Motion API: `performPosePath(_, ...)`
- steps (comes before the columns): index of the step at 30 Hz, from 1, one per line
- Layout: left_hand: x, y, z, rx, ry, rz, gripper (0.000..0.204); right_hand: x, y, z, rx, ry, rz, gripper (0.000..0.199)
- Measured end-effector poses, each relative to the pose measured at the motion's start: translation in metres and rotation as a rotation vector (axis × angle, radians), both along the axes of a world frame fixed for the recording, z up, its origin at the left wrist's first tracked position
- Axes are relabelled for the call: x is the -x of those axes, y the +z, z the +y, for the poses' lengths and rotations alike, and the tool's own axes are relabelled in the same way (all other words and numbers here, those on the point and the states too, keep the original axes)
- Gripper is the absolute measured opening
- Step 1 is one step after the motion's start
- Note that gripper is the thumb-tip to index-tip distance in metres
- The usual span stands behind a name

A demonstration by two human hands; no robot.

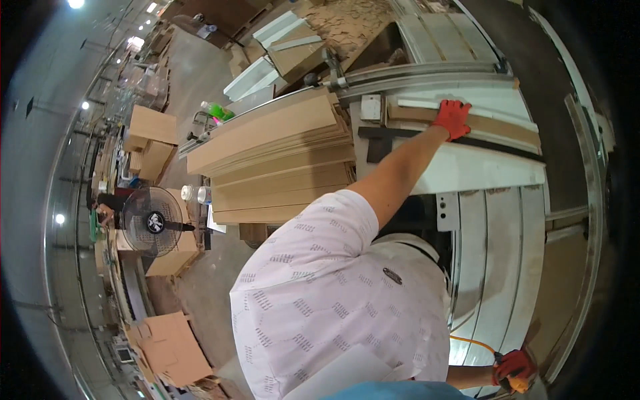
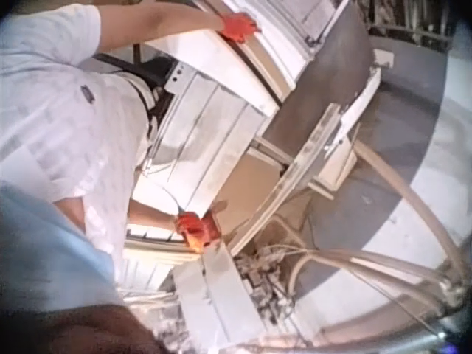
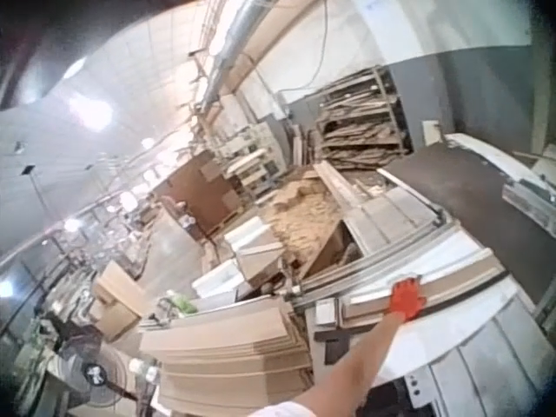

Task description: Cutting wood pieces using a large industrial table saw and organizing them on a pallet.

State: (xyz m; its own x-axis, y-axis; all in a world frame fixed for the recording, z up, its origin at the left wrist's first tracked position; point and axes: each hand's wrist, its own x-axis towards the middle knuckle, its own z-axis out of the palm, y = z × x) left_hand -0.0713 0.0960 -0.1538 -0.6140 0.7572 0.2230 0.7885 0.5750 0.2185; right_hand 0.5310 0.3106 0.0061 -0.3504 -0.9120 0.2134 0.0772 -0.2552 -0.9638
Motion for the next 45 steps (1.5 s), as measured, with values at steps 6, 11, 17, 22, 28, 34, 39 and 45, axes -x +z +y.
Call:
performPosePath(6,0.026,-0.015,-0.019,0.066,-0.143,0.027,0.065,-0.080,-0.115,-0.045,1.427,-1.052,-0.686,0.050)
performPosePath(11,0.073,-0.028,-0.032,0.038,-0.171,0.067,0.078,0.137,-0.084,-0.083,0.452,-1.432,-0.053,0.046)
performPosePath(17,0.051,-0.032,-0.007,0.107,-0.151,0.069,0.077,0.197,-0.111,-0.071,0.415,-1.762,0.015,0.041)
performPosePath(22,0.026,-0.016,0.000,0.070,-0.166,0.081,0.075,0.133,-0.044,-0.043,0.552,-1.420,0.074,0.060)
performPosePath(28,0.028,0.001,-0.007,0.013,-0.121,0.056,0.077,0.101,-0.072,-0.024,0.945,-1.021,0.175,0.046)
performPosePath(34,0.009,-0.002,-0.009,0.039,-0.055,-0.010,0.076,0.045,-0.057,-0.004,0.712,-1.094,0.258,0.052)
performPosePath(39,0.003,0.000,-0.006,0.071,-0.003,-0.051,0.073,0.023,-0.024,-0.008,0.457,-1.413,0.383,0.046)
performPosePath(45,0.009,0.003,-0.013,0.060,0.027,-0.112,0.075,0.039,0.003,-0.029,-0.107,-2.031,-0.062,0.054)
